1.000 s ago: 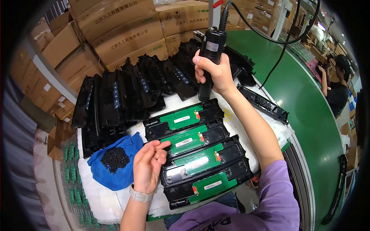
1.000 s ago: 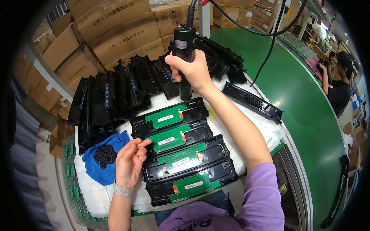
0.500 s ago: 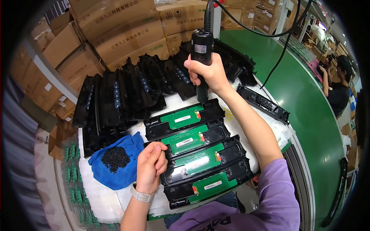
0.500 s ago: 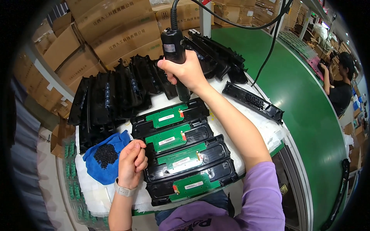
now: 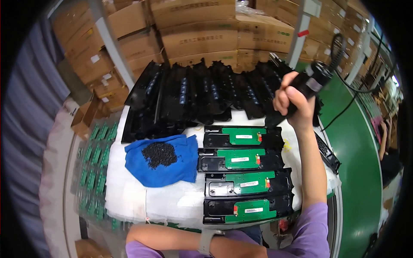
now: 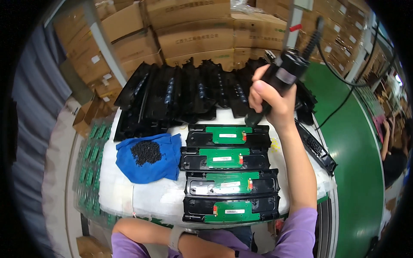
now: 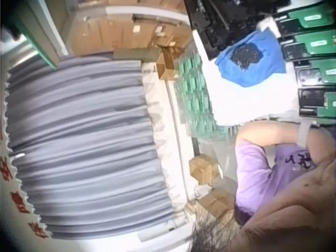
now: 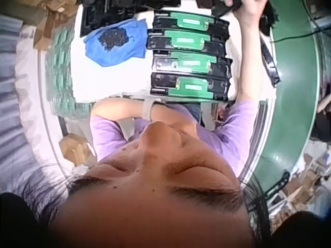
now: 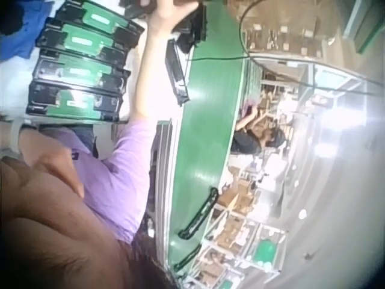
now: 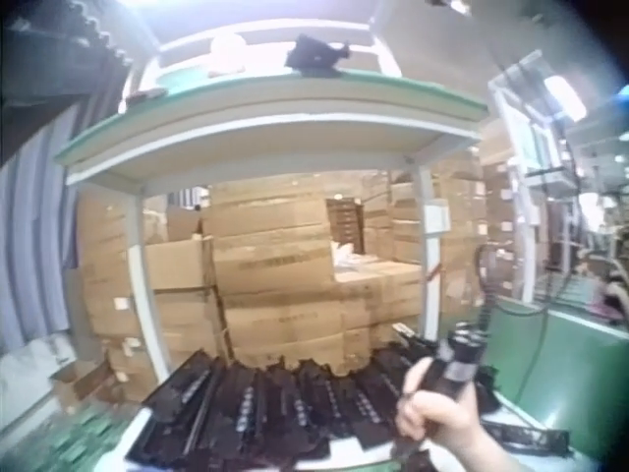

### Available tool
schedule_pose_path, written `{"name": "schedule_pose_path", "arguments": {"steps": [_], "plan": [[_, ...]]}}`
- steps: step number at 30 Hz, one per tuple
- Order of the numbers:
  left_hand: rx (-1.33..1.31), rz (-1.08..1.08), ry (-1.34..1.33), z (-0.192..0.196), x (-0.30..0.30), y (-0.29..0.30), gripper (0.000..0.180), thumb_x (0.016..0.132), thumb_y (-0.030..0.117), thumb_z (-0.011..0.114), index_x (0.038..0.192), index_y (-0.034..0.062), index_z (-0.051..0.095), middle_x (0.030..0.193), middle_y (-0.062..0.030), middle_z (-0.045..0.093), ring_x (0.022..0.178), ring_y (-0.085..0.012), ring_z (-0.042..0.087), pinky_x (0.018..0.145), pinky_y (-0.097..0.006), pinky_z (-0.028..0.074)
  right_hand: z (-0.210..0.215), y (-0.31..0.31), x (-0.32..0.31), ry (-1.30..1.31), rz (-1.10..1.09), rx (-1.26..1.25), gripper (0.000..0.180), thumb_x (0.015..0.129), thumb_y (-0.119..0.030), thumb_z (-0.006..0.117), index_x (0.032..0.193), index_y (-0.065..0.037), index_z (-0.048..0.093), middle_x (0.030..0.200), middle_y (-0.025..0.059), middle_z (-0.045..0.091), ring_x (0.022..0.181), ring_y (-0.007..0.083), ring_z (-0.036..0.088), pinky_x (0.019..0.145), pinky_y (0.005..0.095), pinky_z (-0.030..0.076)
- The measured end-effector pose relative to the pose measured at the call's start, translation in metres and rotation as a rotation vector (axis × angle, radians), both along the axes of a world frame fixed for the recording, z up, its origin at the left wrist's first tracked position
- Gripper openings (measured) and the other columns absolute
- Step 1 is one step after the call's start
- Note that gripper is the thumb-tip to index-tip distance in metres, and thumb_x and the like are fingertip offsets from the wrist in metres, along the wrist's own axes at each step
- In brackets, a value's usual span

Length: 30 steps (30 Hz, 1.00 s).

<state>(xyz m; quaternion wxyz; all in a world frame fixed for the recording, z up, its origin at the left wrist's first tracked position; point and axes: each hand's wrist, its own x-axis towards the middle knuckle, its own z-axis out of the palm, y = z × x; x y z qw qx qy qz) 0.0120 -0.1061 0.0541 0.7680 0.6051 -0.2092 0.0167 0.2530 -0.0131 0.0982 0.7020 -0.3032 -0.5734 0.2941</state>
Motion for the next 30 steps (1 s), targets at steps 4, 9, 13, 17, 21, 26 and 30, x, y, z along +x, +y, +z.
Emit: {"name": "schedule_pose_path", "arguments": {"steps": [4,9,13,17,21,26,30], "plan": [[0.007,-0.046,-0.069,-0.001,0.004,-0.018,0.03,0.084,0.023,0.054,0.097,-0.0039,0.059,0.085,-0.0185,0.061,0.073,-0.0262,0.059,0.067,-0.034,0.047,0.004,-0.008,-0.019,-0.017,0.072,0.003,0.027,0.079,-0.022,0.057,0.091,-0.003,0.043,0.052,0.0015,0.04,0.037,0.0104,0.038,0.041,0.0252,0.033],[0.03,-0.149,-0.132,-0.003,0.005,-0.028,0.037,0.083,0.026,0.055,0.101,-0.006,0.057,0.089,-0.0237,0.061,0.077,-0.0285,0.061,0.067,-0.036,0.047,0.001,-0.012,-0.032,-0.023,0.147,-0.017,0.029,0.077,-0.022,0.06,0.089,-0.003,0.042,0.051,0.0022,0.041,0.037,0.0104,0.037,0.039,0.0246,0.031],[0.325,-0.25,-0.223,-0.003,0.008,-0.019,0.03,0.083,0.021,0.054,0.092,-0.0071,0.057,0.082,-0.0246,0.058,0.074,-0.0341,0.058,0.063,-0.038,0.045,0.001,-0.015,-0.034,-0.038,0.139,-0.023,0.03,0.076,-0.021,0.062,0.088,-0.002,0.042,0.051,0.0026,0.041,0.036,0.0104,0.036,0.037,0.024,0.029],[0.223,-0.221,-0.205,0.001,0.005,-0.018,0.026,0.085,0.018,0.051,0.095,-0.0056,0.056,0.082,-0.0231,0.059,0.073,-0.0345,0.058,0.062,-0.038,0.044,0.001,-0.016,-0.037,-0.029,0.131,-0.033,0.031,0.076,-0.023,0.061,0.088,-0.002,0.042,0.051,0.0021,0.041,0.036,0.0103,0.036,0.037,0.0238,0.03],[0.24,-0.164,-0.168,0.003,0.001,-0.013,0.027,0.085,0.016,0.05,0.104,-0.0029,0.054,0.085,-0.0208,0.06,0.074,-0.0335,0.058,0.062,-0.039,0.045,0.003,-0.018,-0.036,-0.027,0.124,-0.03,0.031,0.076,-0.023,0.06,0.089,-0.002,0.041,0.051,0.0019,0.041,0.036,0.0104,0.037,0.037,0.0238,0.03],[0.258,-0.248,-0.146,0.008,0.0,0.001,0.02,0.086,0.011,0.05,0.103,-0.0002,0.053,0.084,-0.0162,0.062,0.078,-0.0284,0.06,0.059,-0.034,0.046,0.004,-0.02,-0.039,-0.019,0.147,-0.039,0.032,0.077,-0.026,0.059,0.09,-0.002,0.042,0.052,0.0016,0.041,0.036,0.0107,0.037,0.038,0.0243,0.032],[0.078,0.52,-0.069,-0.03,-0.002,0.027,0.012,0.088,0.012,0.051,0.096,0.0026,0.05,0.073,-0.0074,0.058,0.056,-0.0139,0.053,0.054,-0.026,0.042,0.01,-0.027,-0.041,0.096,0.315,0.021,0.034,0.08,-0.032,0.058,0.092,-0.004,0.042,0.053,0.0004,0.041,0.038,0.0106,0.039,0.04,0.0255,0.036]]}}
